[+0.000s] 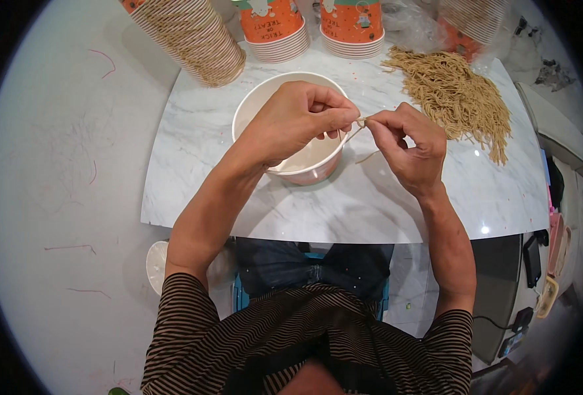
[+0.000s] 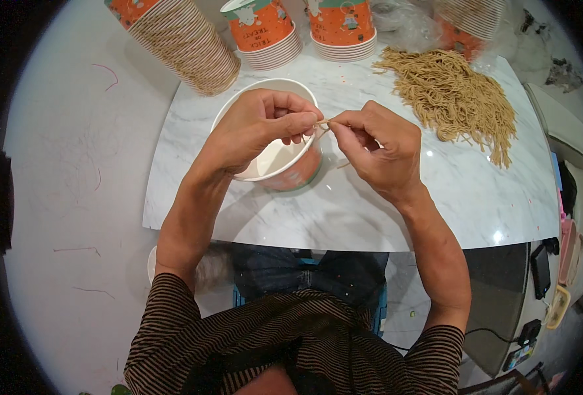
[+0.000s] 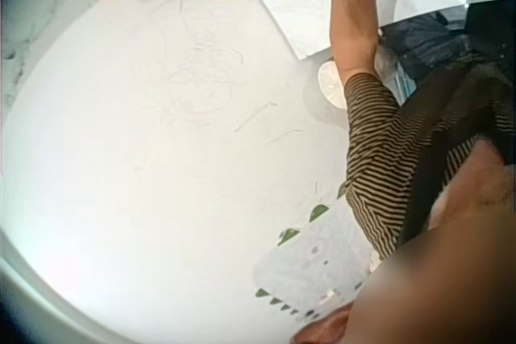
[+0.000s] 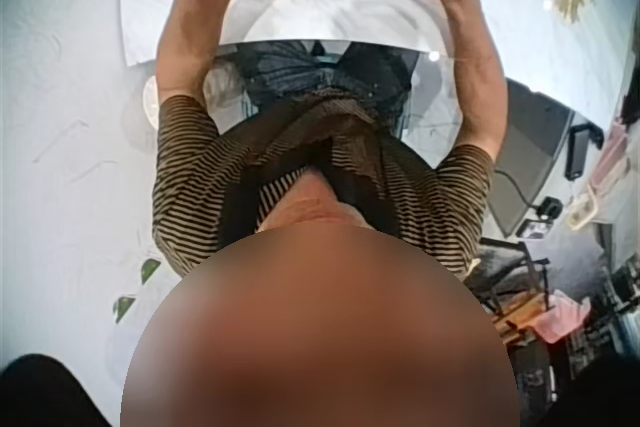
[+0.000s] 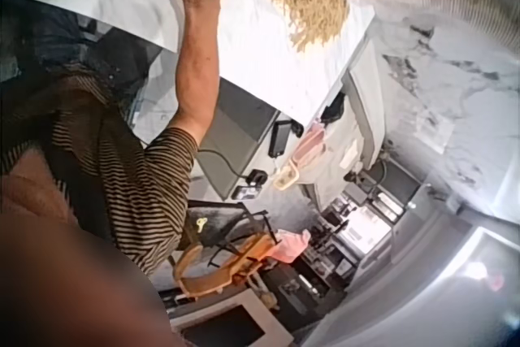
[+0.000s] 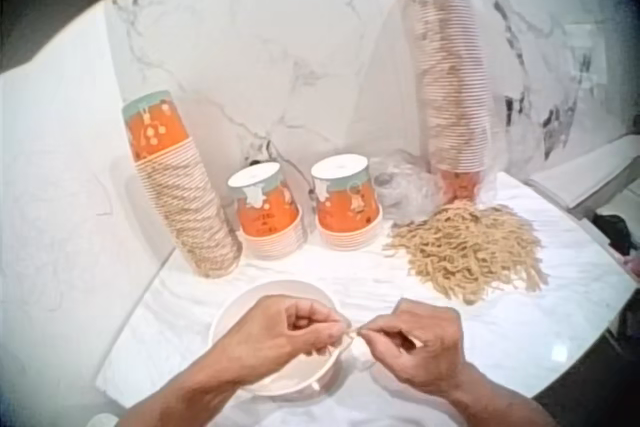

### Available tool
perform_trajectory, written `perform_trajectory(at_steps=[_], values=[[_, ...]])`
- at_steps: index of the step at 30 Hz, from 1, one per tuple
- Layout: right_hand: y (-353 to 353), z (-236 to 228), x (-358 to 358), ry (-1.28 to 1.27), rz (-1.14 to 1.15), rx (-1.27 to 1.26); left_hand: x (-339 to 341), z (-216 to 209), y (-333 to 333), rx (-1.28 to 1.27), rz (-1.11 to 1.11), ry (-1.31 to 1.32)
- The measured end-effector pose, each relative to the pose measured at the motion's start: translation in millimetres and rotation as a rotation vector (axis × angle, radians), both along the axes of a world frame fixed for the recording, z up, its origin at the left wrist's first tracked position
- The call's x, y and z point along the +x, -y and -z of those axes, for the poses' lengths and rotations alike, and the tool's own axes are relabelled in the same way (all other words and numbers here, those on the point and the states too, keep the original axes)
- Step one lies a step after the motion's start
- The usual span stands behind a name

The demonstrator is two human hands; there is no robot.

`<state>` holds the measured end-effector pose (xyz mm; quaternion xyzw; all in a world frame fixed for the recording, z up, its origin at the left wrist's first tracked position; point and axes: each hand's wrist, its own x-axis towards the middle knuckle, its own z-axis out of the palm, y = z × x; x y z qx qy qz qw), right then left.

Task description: Preparing and organizing printed paper cups by securing them with strings or rubber bands on a workshop table.

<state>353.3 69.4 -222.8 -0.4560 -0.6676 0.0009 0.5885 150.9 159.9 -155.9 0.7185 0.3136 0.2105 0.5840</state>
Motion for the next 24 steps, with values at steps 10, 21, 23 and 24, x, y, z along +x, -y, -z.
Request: perform_trajectory(at_steps=[10, 21, 23, 24], values=[[-2, 1, 12, -0.133, -0.137, -0.202, 0, -6, 10, 0.151, -0.030, 0.001], [-2, 0, 16, -0.205, -0.110, -0.265, -5, -10, 14, 0.260, 0.012, -0.089], [-3, 1, 16, -0.222, -0.107, -0.272, -5, -10, 15, 0.268, 0.010, -0.088], [-3, 2, 17, -0.223, -0.100, -0.273, -5, -10, 16, 0.267, 0.011, -0.093]])
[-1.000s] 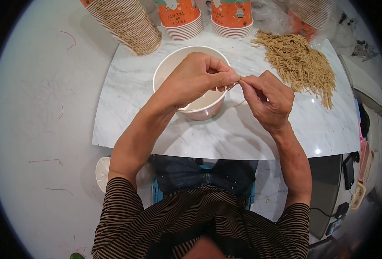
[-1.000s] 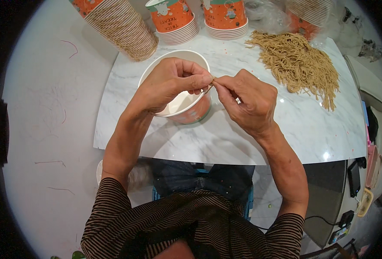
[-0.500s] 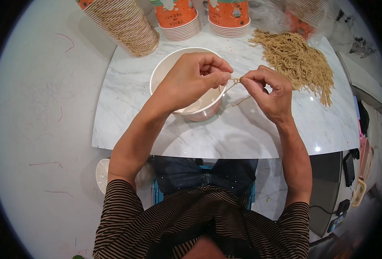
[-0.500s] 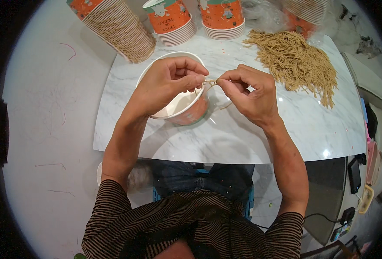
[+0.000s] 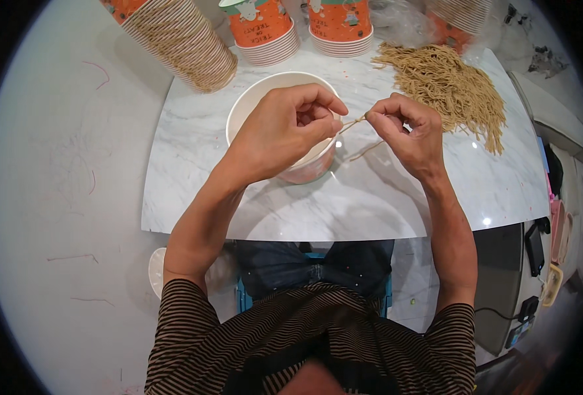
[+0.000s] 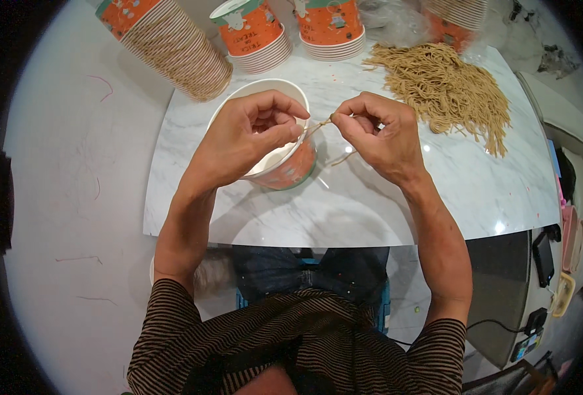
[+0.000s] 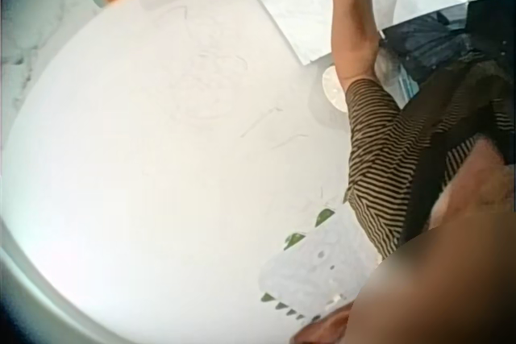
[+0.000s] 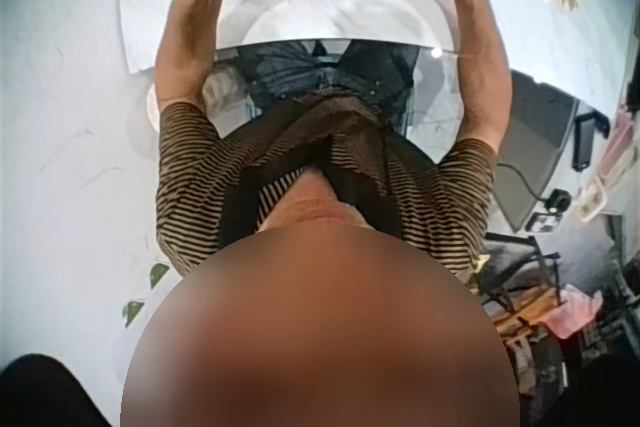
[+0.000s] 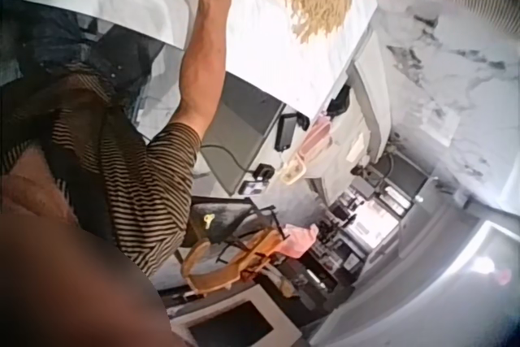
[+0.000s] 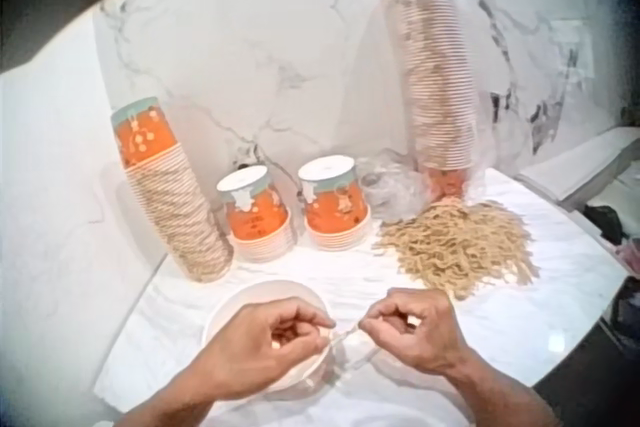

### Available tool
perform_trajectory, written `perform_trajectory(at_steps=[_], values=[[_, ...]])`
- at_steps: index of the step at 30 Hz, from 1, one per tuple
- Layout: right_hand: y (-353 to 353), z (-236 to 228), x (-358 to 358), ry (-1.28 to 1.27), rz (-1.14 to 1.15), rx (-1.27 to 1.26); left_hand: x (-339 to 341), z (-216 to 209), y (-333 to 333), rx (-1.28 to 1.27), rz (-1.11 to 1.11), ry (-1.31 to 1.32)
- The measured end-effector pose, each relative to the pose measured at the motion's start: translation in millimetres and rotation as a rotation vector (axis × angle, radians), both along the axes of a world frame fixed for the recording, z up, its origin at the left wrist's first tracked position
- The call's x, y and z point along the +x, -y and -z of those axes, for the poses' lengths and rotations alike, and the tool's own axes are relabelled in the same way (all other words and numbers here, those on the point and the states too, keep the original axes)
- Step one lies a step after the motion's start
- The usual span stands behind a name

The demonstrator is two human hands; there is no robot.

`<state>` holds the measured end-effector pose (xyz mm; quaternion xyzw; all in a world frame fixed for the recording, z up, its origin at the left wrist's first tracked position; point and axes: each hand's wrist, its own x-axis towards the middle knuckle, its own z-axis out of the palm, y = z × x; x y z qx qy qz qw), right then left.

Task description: Preparing and organizing printed paper cups by securing them with strings or rubber bands on a workshop table.

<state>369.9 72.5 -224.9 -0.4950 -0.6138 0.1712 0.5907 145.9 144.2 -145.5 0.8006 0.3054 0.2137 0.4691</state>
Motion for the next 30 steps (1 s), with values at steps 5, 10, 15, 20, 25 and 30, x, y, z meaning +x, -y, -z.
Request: perform_trajectory(at_steps=[5, 10, 15, 20, 25, 30], values=[[0, -1, -1, -0.032, 0.047, -0.045, 0, 0, 1, 0.036, 0.009, -0.014], [3, -4, -2, -0.106, 0.052, -0.081, 3, 1, 3, 0.107, 0.023, -0.081], [1, -2, 7, -0.239, -0.090, -0.147, 4, 5, 2, 0.108, 0.008, -0.105], [3, -9, 10, -0.429, -0.262, -0.164, 6, 10, 4, 0.162, -0.033, -0.052], [8, -9, 9, -0.396, -0.320, -0.096, 13, 1, 12, 0.263, -0.017, -0.136], [7, -8, 6, -0.390, -0.329, -0.072, 13, 1, 15, 0.360, -0.008, -0.138]])
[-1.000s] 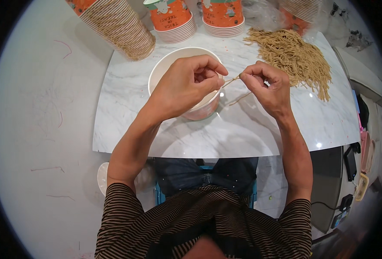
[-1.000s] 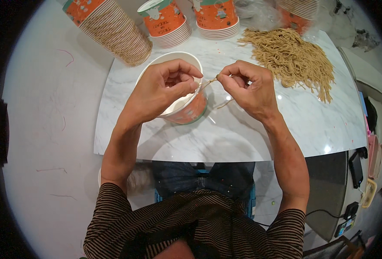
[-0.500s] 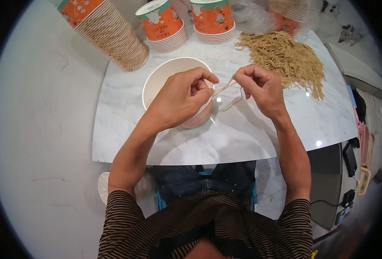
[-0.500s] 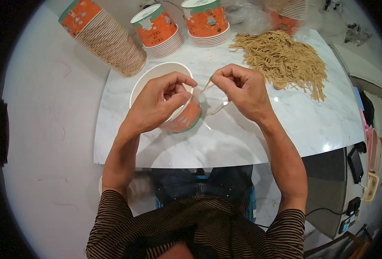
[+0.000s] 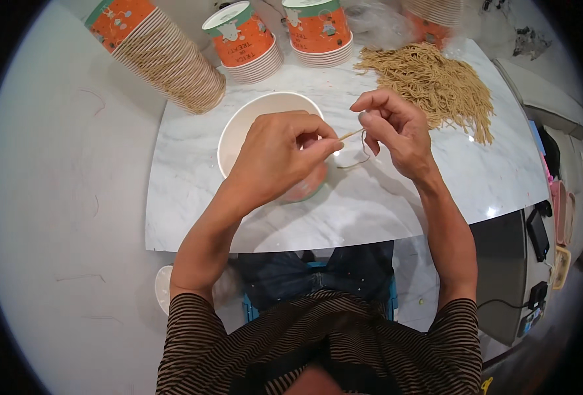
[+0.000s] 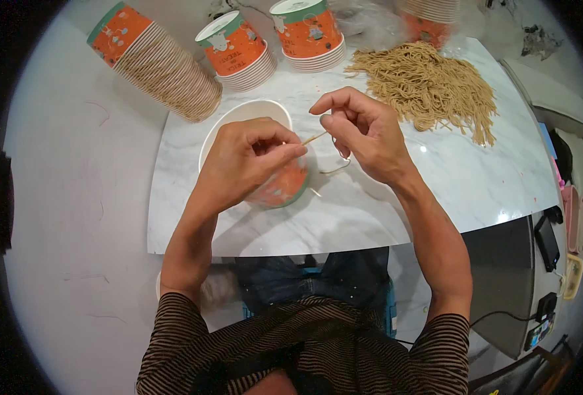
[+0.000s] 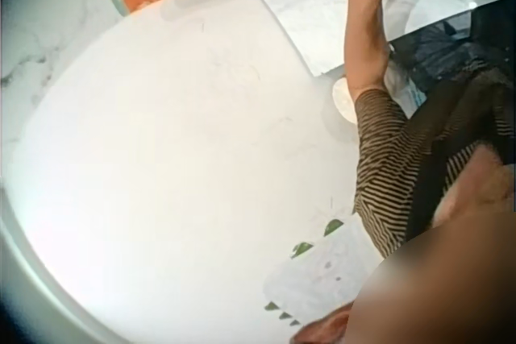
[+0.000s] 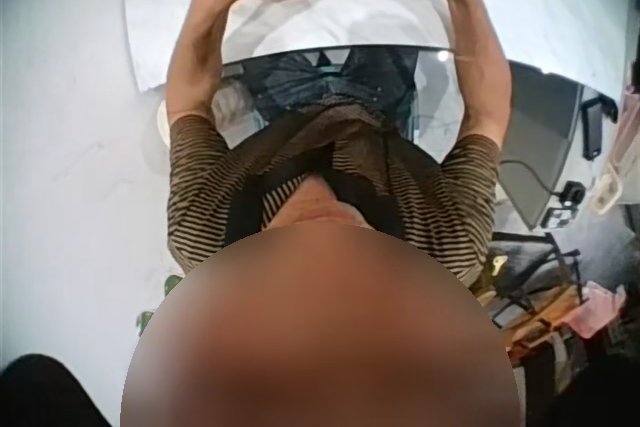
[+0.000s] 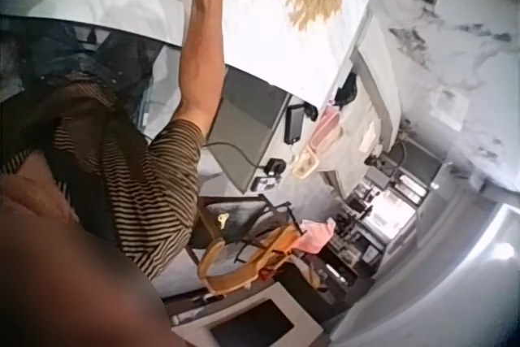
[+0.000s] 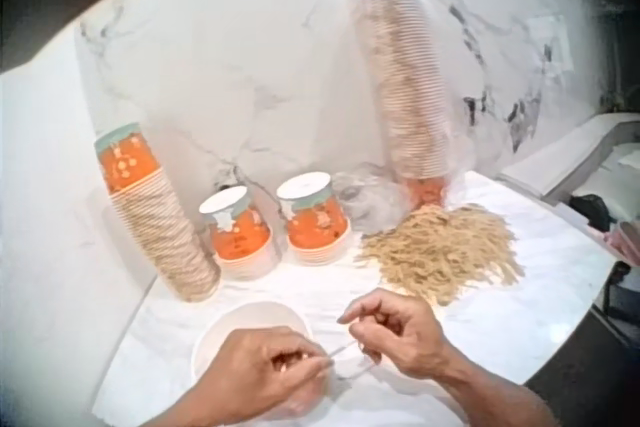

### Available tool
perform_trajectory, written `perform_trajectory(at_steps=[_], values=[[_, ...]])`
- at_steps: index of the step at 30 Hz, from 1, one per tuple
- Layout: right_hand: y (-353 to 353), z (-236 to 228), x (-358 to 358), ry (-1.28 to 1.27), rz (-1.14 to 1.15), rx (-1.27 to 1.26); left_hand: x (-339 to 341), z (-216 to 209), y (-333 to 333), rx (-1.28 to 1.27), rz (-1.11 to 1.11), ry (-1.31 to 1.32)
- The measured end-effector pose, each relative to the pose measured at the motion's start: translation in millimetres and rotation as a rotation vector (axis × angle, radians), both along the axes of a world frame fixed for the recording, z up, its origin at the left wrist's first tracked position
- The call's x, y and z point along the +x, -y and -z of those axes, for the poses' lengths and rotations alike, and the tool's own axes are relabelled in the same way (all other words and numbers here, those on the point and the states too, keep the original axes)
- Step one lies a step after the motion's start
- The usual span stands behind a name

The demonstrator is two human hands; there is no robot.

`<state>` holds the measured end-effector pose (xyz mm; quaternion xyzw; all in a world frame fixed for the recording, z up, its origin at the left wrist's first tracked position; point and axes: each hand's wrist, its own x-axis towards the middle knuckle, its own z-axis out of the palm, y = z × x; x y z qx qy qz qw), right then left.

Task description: Preparing and organizing printed paper cups by securing them with strings or rubber bands on a workshop table.

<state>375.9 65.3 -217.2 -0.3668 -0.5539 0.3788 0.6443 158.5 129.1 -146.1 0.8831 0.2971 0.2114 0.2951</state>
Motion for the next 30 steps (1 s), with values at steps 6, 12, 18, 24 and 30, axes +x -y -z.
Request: perform_trajectory(at_steps=[6, 12, 18, 24, 30], values=[[-4, 3, 16, -0.072, 0.113, 0.007, -16, 1, 14, 0.273, 0.006, 0.028], [-4, -2, 19, -0.005, 0.142, -0.015, -31, 17, 29, 0.423, -0.083, 0.077], [23, -25, 28, 0.470, 0.226, -0.103, -35, 31, 33, 0.505, -0.122, 0.157], [62, -19, 21, 0.673, 0.197, -0.101, -32, 51, 33, 0.633, -0.119, 0.249], [81, -29, 2, 0.703, 0.490, 0.079, -32, 51, 35, 0.719, -0.068, 0.262]])
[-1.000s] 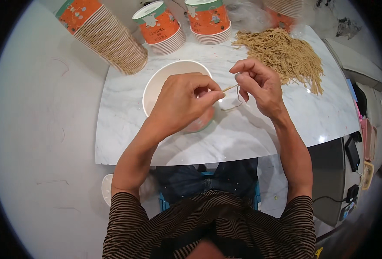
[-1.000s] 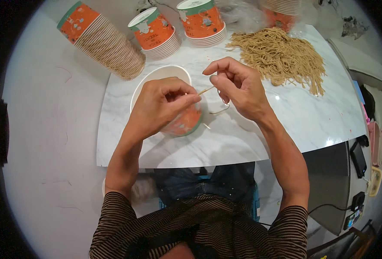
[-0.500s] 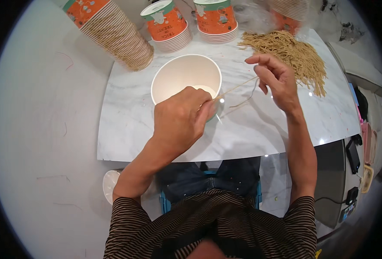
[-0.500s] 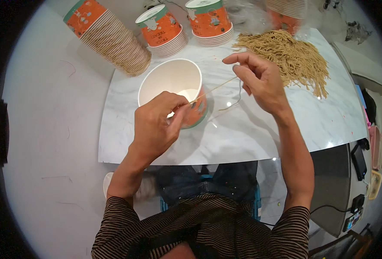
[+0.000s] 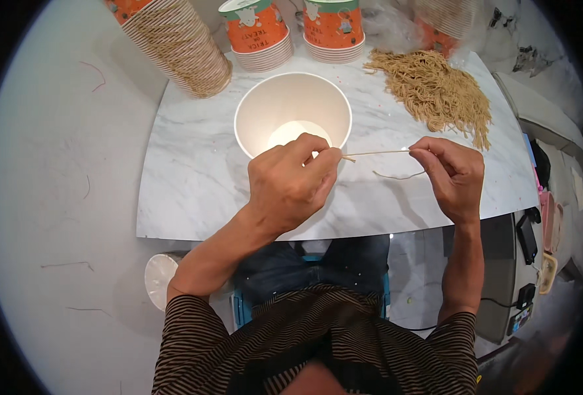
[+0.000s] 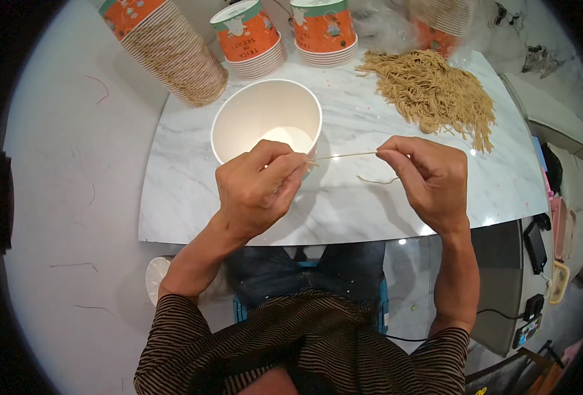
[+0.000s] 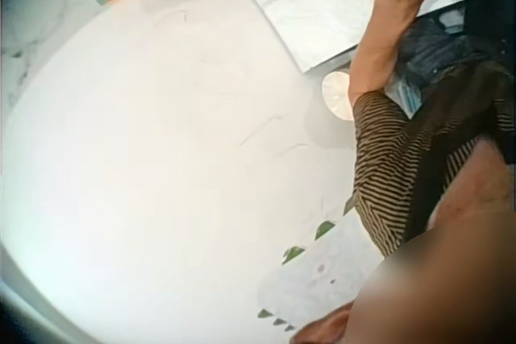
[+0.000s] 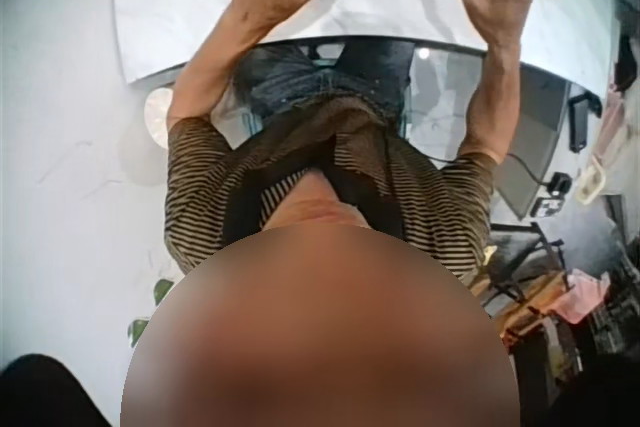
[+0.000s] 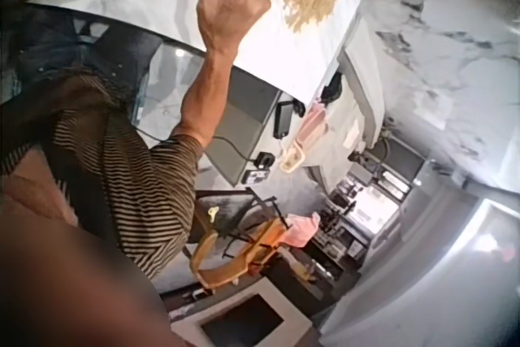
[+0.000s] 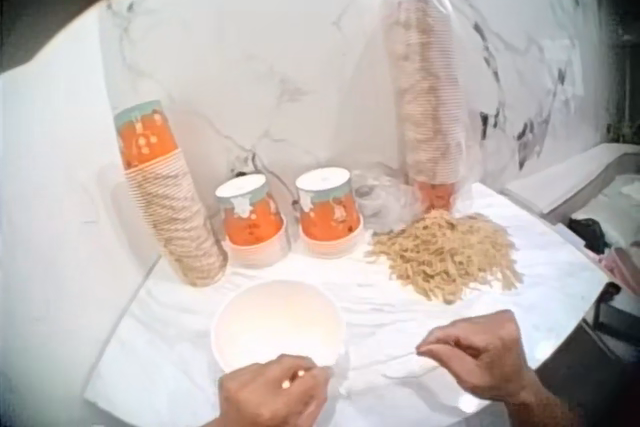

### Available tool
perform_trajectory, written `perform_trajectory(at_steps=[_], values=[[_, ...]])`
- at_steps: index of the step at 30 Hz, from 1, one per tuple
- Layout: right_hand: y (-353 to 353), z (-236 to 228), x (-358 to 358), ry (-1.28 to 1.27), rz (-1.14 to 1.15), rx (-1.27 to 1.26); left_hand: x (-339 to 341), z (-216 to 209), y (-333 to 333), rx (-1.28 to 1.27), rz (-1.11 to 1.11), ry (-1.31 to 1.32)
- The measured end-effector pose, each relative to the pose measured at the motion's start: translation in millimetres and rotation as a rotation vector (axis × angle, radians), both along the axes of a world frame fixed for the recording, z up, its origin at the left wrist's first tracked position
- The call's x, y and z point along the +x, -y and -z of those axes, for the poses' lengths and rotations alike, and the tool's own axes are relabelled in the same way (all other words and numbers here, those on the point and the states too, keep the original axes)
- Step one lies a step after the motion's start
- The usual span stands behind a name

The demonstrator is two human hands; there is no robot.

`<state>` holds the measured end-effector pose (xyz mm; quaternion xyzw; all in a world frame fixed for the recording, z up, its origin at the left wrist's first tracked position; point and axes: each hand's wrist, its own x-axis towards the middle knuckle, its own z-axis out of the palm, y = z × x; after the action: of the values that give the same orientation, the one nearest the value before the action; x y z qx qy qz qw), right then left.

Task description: Preparing and organizing printed paper cups by securing them with strings or rubber bands on a workshop table.

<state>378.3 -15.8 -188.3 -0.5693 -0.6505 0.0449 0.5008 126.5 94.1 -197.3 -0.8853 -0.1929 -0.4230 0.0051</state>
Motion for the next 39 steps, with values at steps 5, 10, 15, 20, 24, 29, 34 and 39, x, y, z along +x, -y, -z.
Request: perform_trajectory(at_steps=[5, 10, 15, 20, 24, 29, 34, 39], values=[[6, 7, -18, -0.090, 0.006, 0.003, -8, 7, -12, -0.002, 0.034, 0.020], [3, 37, -30, 0.071, -0.028, -0.036, -12, 5, -19, -0.163, 0.013, 0.016], [-11, 66, -44, 0.235, -0.067, -0.027, -12, 6, -24, -0.130, 0.051, 0.018], [-25, 77, -60, 0.415, -0.117, -0.111, -10, 5, -23, -0.138, 0.026, 0.032], [-34, 81, -70, 0.506, -0.141, -0.160, -13, 8, -27, -0.104, 0.014, 0.063], [-27, 63, -61, 0.326, -0.330, -0.349, -47, -11, -43, -0.098, -0.064, 0.032], [-7, 49, -34, 0.128, -0.269, -0.438, -101, -19, -66, -0.201, -0.021, -0.100], [3, 33, -32, -0.142, -0.245, -0.540, -122, -37, -52, -0.138, 0.051, -0.164]])
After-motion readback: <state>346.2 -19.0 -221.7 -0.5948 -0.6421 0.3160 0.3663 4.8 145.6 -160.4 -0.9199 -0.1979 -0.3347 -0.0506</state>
